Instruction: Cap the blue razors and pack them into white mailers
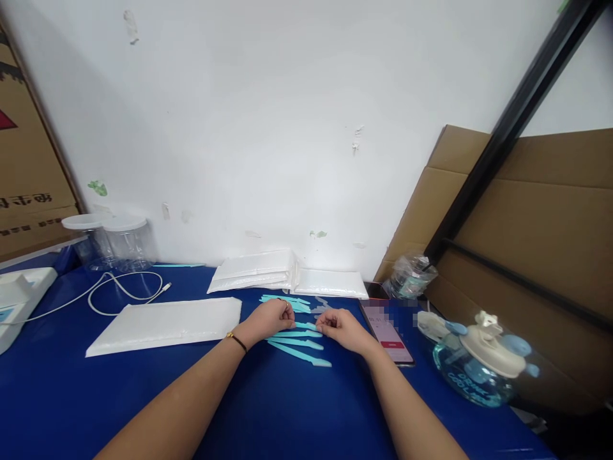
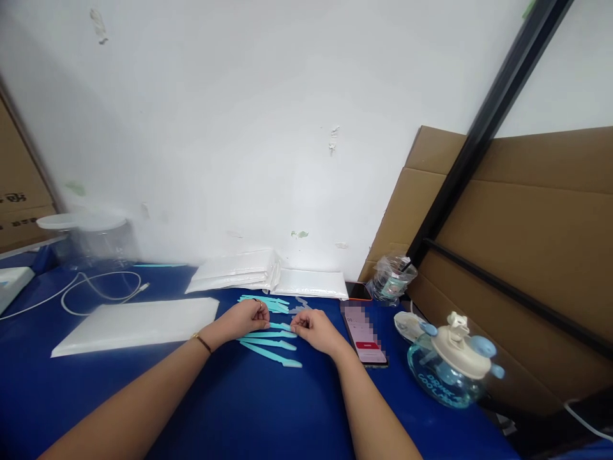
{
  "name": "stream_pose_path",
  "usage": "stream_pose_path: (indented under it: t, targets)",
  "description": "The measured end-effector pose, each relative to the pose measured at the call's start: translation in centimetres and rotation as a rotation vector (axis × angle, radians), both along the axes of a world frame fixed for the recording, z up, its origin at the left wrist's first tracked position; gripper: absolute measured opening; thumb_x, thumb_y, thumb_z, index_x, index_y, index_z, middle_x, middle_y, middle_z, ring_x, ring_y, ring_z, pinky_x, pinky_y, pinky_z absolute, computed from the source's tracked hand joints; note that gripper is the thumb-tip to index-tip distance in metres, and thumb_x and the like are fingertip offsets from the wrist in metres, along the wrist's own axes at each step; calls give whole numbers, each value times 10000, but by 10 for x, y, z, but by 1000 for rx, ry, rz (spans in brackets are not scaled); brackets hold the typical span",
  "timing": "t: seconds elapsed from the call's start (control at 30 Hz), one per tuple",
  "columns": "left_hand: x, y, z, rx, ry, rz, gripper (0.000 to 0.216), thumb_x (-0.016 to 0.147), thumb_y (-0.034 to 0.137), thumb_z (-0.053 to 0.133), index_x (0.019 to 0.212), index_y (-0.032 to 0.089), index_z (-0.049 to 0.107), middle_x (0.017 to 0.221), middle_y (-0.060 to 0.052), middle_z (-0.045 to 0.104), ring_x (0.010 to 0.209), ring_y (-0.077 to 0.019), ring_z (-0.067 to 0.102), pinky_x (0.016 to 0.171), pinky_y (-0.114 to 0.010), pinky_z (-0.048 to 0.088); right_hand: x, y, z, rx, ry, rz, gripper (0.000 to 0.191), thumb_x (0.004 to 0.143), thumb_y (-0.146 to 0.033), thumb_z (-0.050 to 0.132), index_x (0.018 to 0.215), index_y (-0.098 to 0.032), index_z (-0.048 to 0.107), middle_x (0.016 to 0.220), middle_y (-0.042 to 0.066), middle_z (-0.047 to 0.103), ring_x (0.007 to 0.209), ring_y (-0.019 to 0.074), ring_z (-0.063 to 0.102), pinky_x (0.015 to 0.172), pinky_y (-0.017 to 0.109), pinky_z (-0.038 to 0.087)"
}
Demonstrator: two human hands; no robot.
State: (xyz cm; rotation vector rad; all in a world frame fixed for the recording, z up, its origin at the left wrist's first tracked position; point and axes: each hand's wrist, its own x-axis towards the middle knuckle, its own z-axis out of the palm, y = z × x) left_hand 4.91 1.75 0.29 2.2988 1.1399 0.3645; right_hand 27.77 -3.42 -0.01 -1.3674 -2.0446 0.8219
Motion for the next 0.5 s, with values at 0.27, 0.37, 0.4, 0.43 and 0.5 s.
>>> stream_pose_path:
  t: [0.27, 0.37, 0.4, 0.43, 0.5]
  targets:
    - [-3, 1, 1, 118, 36, 4, 190, 756, 375, 565, 834, 217, 636, 821, 2, 645, 743, -145, 572, 620, -221, 401, 11, 6, -5, 77, -65, -69, 144, 766, -274, 563, 776, -174, 667, 668, 18, 603, 587, 130, 513, 537, 226, 381]
    - [-9, 8, -3, 336, 38, 117, 216, 807, 307, 521, 980, 217, 615, 1016, -39, 618, 971, -185, 532, 815, -264, 399, 16, 11, -8, 227, -161, -198, 113, 754, -230, 565, 799, -175, 654, 738, 21, 601, 638, 135, 521, 594, 238, 398]
    - [-11, 10, -5, 379, 57, 144, 232, 815, 289, 514, 1016, 216, 605, 1058, -48, 604, 1018, -194, 509, 859, -279, 384, 16, 12, -10, 249, -188, -207, 109, 744, -228, 579, 810, -178, 649, 756, 20, 595, 652, 136, 522, 609, 241, 401]
    - [-13, 13, -7, 399, 79, 160, 238, 817, 277, 514, 1030, 218, 600, 1075, -51, 596, 1040, -199, 494, 881, -290, 374, 15, 13, -11, 259, -213, -200, 109, 736, -232, 593, 817, -181, 644, 770, 20, 588, 664, 137, 523, 618, 241, 404]
    - [-15, 17, -10, 396, 114, 168, 206, 814, 271, 521, 995, 225, 608, 1053, -44, 598, 1031, -198, 493, 879, -295, 373, 12, 14, -13, 269, -260, -173, 84, 736, -236, 599, 792, -185, 633, 782, 19, 573, 675, 137, 521, 619, 239, 402]
